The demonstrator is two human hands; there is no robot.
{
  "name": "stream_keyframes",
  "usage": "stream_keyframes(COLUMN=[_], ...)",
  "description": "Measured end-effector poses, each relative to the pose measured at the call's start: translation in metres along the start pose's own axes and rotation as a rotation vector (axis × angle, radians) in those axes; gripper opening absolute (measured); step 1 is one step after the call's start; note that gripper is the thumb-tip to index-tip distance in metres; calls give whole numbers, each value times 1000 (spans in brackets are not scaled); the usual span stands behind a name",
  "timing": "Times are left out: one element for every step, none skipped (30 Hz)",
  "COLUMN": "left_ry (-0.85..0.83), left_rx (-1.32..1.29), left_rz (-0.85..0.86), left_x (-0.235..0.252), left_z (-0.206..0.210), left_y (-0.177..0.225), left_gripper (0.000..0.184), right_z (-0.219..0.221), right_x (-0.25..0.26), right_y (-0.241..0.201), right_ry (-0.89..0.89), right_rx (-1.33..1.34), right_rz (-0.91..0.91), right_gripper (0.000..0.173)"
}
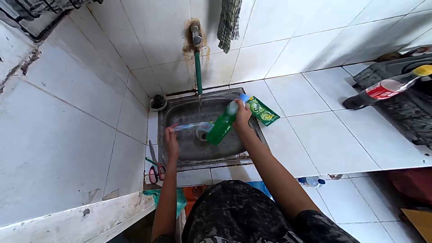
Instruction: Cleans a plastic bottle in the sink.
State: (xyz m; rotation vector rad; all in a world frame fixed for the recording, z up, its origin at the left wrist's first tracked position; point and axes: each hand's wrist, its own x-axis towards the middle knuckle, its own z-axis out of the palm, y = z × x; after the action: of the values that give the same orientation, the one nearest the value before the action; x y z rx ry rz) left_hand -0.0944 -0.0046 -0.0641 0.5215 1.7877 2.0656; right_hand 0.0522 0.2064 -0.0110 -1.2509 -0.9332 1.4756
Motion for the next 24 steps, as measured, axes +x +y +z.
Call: stream_keyframes(left_ry=[19,53,88,113,142,168,185,200,214,232,253,293,330,351,334,276,160,6,-163,-324,-460,-564,-643,-680], left_rx=[-162,-304,-427,-540,-635,-696,-706,-678,-636,-591,-535,-464,-375,-274,-144,8,147,267,369,469,569,666,752,800], left_rz=[-25,-48,-69,-91,-117,-143,-154,-141,-99,-43,19,79,118,130,122,96,60,34,15,-9,-54,-103,-145,-168], left_x=[-6,-11,-14,-17,-19,-22,-26,-29,-31,-32,-31,-27,-23,-20,-16,-13,-11,-7,-5,-3,-1,0,1,3], left_z=[10,21,31,40,48,51,50,44,32,17,1,-12,-21,-27,-30,-29,-24,-16,-5,9,24,38,50,57], left_y=[8,15,20,26,30,33,36,38,40,42,45,46,45,40,33,26,19,11,4,-3,-6,-11,-19,-28], left_gripper=[34,31,34,39,43,44,43,42,42,43,42,41,38,33,21,18,35,48,53,57,66,80,94,102], right_z=[0,1,2,3,3,3,2,0,-4,-9,-15,-19,-22,-25,-25,-24,-21,-16,-10,-3,6,14,22,28], right_x=[0,0,-1,-1,0,1,3,7,12,18,25,32,37,39,40,38,33,27,21,14,7,1,-5,-10], right_y=[3,6,8,11,14,16,17,17,16,14,11,7,5,5,6,6,6,8,12,17,24,30,36,41], right_ry=[42,85,121,158,198,234,265,294,314,327,329,312,283,243,186,115,40,-32,-104,-170,-229,-276,-312,-332], right_rx=[39,71,96,116,129,132,127,119,113,110,122,142,157,159,150,123,82,41,-1,-35,-56,-63,-55,-36], right_rz=[9,15,21,29,46,72,102,129,145,146,124,80,28,-23,-66,-91,-110,-127,-142,-153,-150,-131,-104,-70], right_gripper=[31,30,29,28,28,30,34,38,42,44,43,39,33,27,24,23,26,31,32,32,31,31,30,28])
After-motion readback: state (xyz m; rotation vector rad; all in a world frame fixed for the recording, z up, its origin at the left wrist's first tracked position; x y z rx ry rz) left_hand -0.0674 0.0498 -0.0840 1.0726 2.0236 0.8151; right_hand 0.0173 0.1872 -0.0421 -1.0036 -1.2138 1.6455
